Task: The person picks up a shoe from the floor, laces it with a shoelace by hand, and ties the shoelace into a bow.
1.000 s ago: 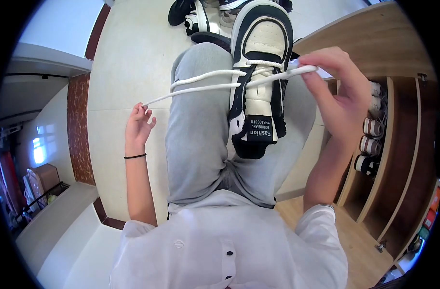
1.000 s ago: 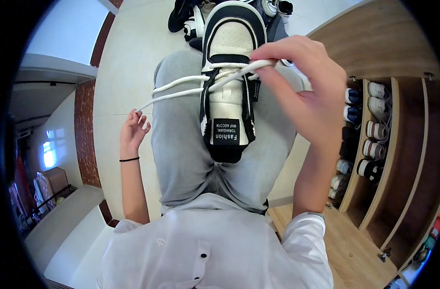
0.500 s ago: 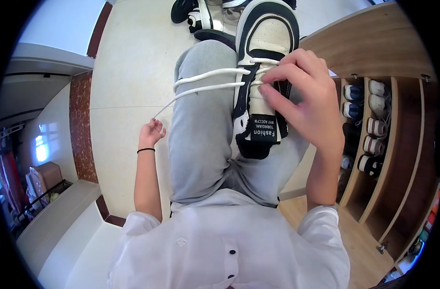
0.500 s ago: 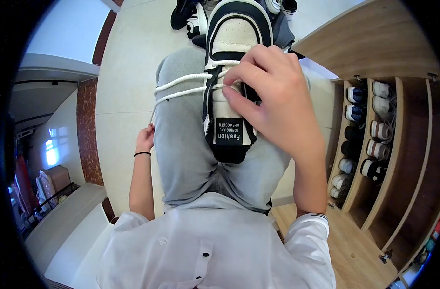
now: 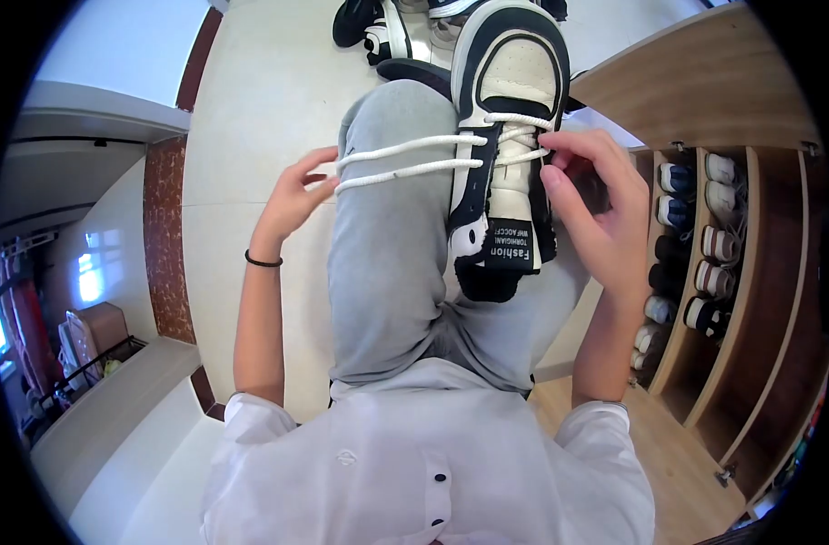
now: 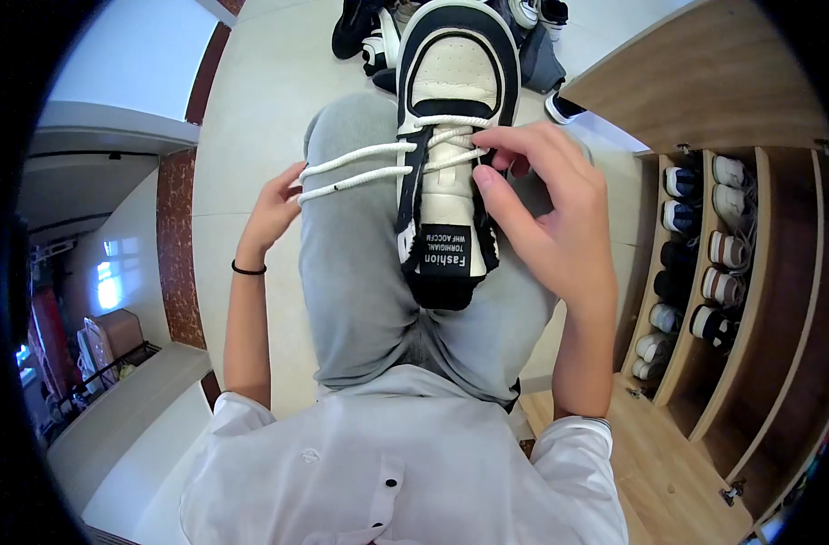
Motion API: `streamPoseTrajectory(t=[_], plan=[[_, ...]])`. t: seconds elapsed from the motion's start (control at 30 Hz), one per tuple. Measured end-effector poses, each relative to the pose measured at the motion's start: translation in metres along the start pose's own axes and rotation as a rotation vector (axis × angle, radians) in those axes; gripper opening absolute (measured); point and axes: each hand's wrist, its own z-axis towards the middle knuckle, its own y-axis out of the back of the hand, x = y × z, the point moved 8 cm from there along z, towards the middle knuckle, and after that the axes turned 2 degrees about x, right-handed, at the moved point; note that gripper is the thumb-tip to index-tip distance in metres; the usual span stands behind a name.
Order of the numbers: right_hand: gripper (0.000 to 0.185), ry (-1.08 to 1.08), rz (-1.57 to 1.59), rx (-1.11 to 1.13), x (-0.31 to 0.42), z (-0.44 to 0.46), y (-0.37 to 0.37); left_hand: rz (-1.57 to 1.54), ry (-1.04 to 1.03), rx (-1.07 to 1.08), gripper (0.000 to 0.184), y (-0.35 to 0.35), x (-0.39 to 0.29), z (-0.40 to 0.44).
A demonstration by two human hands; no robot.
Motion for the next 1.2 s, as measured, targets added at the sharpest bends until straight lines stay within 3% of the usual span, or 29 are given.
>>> streamPoseTrajectory(t=[0.07,0.33,0.4,0.53,0.6,0.67,0.73,0.77,0.83,0.87,0.93,1.07,1.13,1.2], plan=[[0.022,-0.016,0.002,-0.010,-0.003,-0.002,0.002,-0.188,0.102,0.151,0.048,-0.019,-0.002,0.000],[0.017,-0.050,0.099,-0.081,-0.015,-0.011,0.007,-0.109,0.096,0.087,0.033,-0.031,0.018,-0.020],[0.017,-0.059,0.109,-0.099,-0.016,-0.012,0.007,-0.211,0.147,0.099,0.020,-0.037,0.018,-0.027],[0.016,-0.028,0.069,-0.121,-0.013,-0.014,0.007,-0.385,0.280,0.024,0.015,-0.020,0.054,-0.039],[0.017,-0.039,0.066,-0.116,-0.014,-0.015,0.007,-0.764,0.120,0.138,0.017,-0.006,0.064,-0.044],[0.017,-0.047,0.063,-0.110,-0.016,-0.015,0.006,-0.873,0.101,0.117,0.014,0.006,0.071,-0.059],[0.017,-0.088,0.134,-0.142,-0.021,-0.016,0.007,-1.268,0.025,0.040,0.016,0.029,0.086,-0.076],[0.017,-0.089,0.135,-0.144,-0.020,-0.016,0.007,-1.266,0.026,0.041,0.016,0.039,0.095,-0.083],[0.019,-0.102,0.126,-0.114,-0.020,-0.017,0.005,-1.506,-0.233,0.116,0.023,0.065,0.092,-0.097],[0.019,-0.103,0.127,-0.116,-0.020,-0.016,0.004,-1.504,-0.232,0.118,0.023,0.072,0.101,-0.104],[0.024,-0.069,0.098,-0.147,-0.015,-0.015,0.004,-1.796,-0.294,-0.020,0.028,0.095,0.123,-0.120],[0.030,-0.052,0.030,-0.124,-0.010,-0.014,0.003,-1.781,-0.405,-0.226,0.036,0.116,0.130,-0.140],[0.034,-0.076,-0.081,-0.069,-0.004,-0.013,0.002,-1.737,-0.435,-0.439,0.049,0.121,0.114,-0.145],[0.036,-0.039,-0.145,-0.065,0.000,-0.013,0.004,-1.708,-0.409,-0.481,0.055,0.120,0.088,-0.139]])
